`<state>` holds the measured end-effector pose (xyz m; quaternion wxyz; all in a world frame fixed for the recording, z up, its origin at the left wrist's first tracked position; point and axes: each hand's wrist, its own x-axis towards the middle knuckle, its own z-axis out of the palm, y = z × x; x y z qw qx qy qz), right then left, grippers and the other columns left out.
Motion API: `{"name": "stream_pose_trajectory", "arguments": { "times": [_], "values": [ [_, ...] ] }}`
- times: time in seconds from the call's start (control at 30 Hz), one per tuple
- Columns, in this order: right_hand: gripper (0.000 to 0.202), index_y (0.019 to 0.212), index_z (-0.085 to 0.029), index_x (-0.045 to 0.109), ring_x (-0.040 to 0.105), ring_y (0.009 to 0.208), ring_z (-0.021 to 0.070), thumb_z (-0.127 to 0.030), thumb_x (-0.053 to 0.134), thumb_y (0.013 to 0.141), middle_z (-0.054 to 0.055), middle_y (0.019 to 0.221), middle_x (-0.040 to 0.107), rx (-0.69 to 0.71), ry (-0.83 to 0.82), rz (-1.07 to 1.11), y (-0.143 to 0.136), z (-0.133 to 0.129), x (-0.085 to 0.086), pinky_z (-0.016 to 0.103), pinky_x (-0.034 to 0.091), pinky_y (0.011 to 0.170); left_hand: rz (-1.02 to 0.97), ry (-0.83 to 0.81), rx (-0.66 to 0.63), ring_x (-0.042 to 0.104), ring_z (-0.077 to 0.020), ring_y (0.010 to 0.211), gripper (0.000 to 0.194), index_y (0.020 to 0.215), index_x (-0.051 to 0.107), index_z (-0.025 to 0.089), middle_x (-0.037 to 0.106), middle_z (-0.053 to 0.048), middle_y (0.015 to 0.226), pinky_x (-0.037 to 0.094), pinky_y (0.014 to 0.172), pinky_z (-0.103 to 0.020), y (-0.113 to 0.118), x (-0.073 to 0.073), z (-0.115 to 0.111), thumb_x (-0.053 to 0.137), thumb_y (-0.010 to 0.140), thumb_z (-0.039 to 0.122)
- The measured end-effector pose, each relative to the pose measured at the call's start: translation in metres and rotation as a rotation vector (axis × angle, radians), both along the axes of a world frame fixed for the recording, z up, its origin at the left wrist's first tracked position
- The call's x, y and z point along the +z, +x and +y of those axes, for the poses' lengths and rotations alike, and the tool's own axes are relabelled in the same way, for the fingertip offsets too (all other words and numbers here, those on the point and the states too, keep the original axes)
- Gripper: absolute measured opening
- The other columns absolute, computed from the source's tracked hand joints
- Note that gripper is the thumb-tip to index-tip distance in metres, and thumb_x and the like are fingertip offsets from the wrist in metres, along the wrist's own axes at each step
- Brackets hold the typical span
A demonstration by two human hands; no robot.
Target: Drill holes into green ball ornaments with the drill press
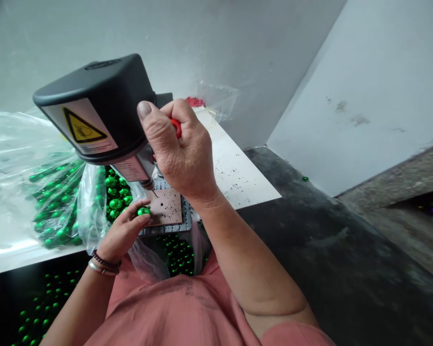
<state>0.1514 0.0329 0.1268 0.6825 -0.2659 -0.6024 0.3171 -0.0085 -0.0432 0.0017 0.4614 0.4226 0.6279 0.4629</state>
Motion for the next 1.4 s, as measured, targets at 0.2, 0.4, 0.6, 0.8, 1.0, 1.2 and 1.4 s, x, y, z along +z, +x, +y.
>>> {"name": "stream_pose_trajectory", "arguments": {
  "times": [0.2,0.4,0.6,0.8,1.0,1.2,1.4],
  "values": [
    [0.033,0.063,-0.02,0.032,0.032,0.046,0.0028,-0.044,0.047,0.082,-0.006,0.053,0.028,-0.004,-0.023,-0.009,0.002,-0.002,0.002,0.018,0.029,0.041,0.22,0.037,0.001,0.059,-0.0165,0.084,0.051,0.111,0.051,0.016,0.062,-0.004,0.094,0.048,0.077,-0.031,-0.004,-0.011,0.014,0.067,0.065,0.03],
    [0.033,0.063,-0.02,0.033,0.03,0.047,0.0031,-0.042,0.049,0.081,-0.006,0.053,0.028,0.0,-0.007,0.001,0.003,-0.004,0.003,0.018,0.029,0.041,0.407,0.092,-0.022,0.06,-0.0184,0.089,0.039,0.105,0.056,0.017,0.064,-0.005,0.095,0.047,0.082,-0.033,-0.005,-0.018,0.021,0.063,0.069,0.033],
    [0.032,0.063,-0.02,0.033,0.026,0.048,0.0028,-0.041,0.047,0.082,-0.006,0.053,0.028,-0.004,-0.032,0.008,0.003,-0.006,0.005,0.017,0.028,0.044,0.683,0.1,-0.079,0.058,-0.0197,0.096,0.034,0.107,0.057,0.017,0.063,-0.006,0.103,0.044,0.087,-0.034,0.003,-0.013,0.028,0.057,0.074,0.029],
    [0.028,0.063,-0.019,0.037,0.028,0.05,0.0028,-0.037,0.046,0.082,-0.006,0.054,0.028,0.012,-0.051,0.001,0.006,-0.009,0.006,0.017,0.03,0.046,0.766,0.099,-0.152,0.058,-0.0221,0.103,0.036,0.11,0.058,0.016,0.064,-0.008,0.109,0.043,0.091,-0.035,0.005,-0.011,0.035,0.057,0.076,0.029],
    [0.029,0.063,-0.019,0.038,0.028,0.049,0.0025,-0.04,0.047,0.081,-0.006,0.054,0.029,0.018,-0.046,0.018,0.005,-0.008,0.005,0.017,0.029,0.043,0.727,0.078,-0.232,0.059,-0.0209,0.103,0.043,0.113,0.061,0.019,0.066,-0.004,0.11,0.043,0.093,-0.033,0.008,-0.007,0.045,0.063,0.071,0.028],
    [0.029,0.064,-0.019,0.038,0.032,0.049,0.0019,-0.04,0.046,0.082,-0.006,0.055,0.031,0.003,-0.031,-0.035,0.006,-0.008,0.003,0.017,0.03,0.045,0.692,0.134,-0.229,0.061,-0.0187,0.097,0.041,0.11,0.063,0.017,0.068,-0.004,0.106,0.045,0.09,-0.03,0.01,-0.011,0.048,0.064,0.07,0.025],
    [0.028,0.064,-0.019,0.042,0.032,0.046,0.0018,-0.04,0.047,0.082,-0.006,0.051,0.031,-0.045,-0.004,-0.084,0.005,-0.001,0.005,0.016,0.031,0.043,0.714,0.186,-0.203,0.059,-0.0189,0.101,0.039,0.107,0.064,0.017,0.067,-0.005,0.106,0.042,0.094,-0.032,0.011,-0.013,0.046,0.066,0.069,0.023]
  ]
}}
